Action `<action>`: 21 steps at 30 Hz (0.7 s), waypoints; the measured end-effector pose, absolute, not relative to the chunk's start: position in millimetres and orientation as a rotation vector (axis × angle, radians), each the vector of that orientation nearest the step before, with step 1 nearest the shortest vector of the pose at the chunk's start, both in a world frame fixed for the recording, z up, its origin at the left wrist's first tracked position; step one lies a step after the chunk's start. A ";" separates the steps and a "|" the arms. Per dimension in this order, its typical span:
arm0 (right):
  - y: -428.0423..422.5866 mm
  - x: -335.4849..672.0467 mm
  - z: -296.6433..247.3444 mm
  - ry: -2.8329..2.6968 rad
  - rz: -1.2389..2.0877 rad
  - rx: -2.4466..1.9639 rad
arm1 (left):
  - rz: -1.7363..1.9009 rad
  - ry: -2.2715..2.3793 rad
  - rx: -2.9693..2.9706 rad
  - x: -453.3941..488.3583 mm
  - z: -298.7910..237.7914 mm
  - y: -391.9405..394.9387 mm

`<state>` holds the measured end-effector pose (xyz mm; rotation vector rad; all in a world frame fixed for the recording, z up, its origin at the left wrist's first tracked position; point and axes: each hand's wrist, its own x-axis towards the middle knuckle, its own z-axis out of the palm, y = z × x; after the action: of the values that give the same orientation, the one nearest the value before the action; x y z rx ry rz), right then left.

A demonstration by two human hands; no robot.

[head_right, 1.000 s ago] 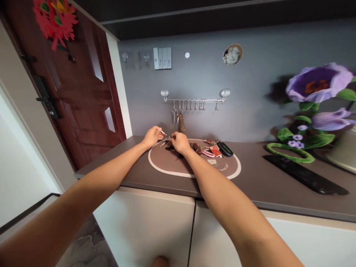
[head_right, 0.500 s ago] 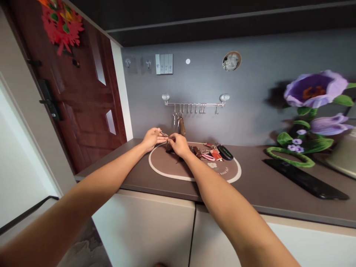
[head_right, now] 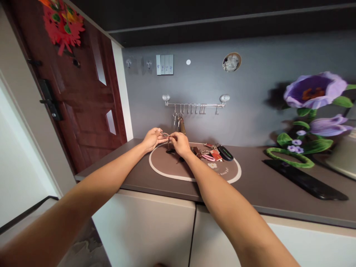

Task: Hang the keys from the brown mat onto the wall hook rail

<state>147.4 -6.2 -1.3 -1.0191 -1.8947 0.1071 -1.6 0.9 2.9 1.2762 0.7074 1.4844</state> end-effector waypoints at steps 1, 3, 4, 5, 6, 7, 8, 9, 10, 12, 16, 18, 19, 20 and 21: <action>-6.2 147.6 -1.0 -1.875 0.139 -1.019 | 1.490 0.699 1.275 -1.8 2.5 1.7; -5.3 148.0 -0.7 -1.824 0.222 -1.012 | 1.500 0.694 1.267 -1.9 2.0 3.3; -4.4 148.2 -0.8 -1.796 0.265 -1.004 | 1.503 0.696 1.261 -1.8 1.9 3.9; -3.1 148.5 -1.0 -1.769 0.302 -0.990 | 1.503 0.701 1.254 -1.5 1.8 4.2; -1.4 148.9 -1.3 -1.747 0.334 -0.971 | 1.497 0.708 1.251 -1.2 1.6 4.2; 0.5 149.4 -1.7 -1.729 0.360 -0.949 | 1.488 0.718 1.252 -0.9 1.5 4.0; 2.5 150.0 -2.0 -1.711 0.383 -0.926 | 1.475 0.734 1.260 -0.4 1.2 3.7; 4.5 150.7 -2.2 -1.691 0.402 -0.905 | 1.460 0.755 1.275 0.0 0.9 3.3; 6.2 151.4 -2.3 -1.666 0.418 -0.888 | 1.443 0.781 1.295 0.4 0.3 3.0; 8.5 153.1 -2.0 -1.608 0.450 -0.867 | 1.410 0.829 1.346 1.3 -1.4 2.6; 9.6 156.5 -0.7 -1.516 0.521 -0.819 | 1.347 0.917 1.504 2.9 -7.4 4.1; 10.0 157.6 -0.8 -1.487 0.556 -0.792 | 1.311 0.958 1.639 3.4 -10.9 5.4; 10.2 157.8 -0.9 -1.474 0.578 -0.780 | 1.288 0.959 1.717 3.6 -12.3 6.0; 10.4 157.7 -1.1 -1.461 0.603 -0.768 | 1.272 0.963 1.796 3.7 -13.4 6.5; 10.3 157.5 -1.1 -1.447 0.634 -0.757 | 1.261 0.970 1.880 3.8 -14.0 6.8</action>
<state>157.5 10.3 -1.1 -0.7566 -1.4471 0.6344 3.8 6.8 -14.0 1.8801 0.9702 1.2609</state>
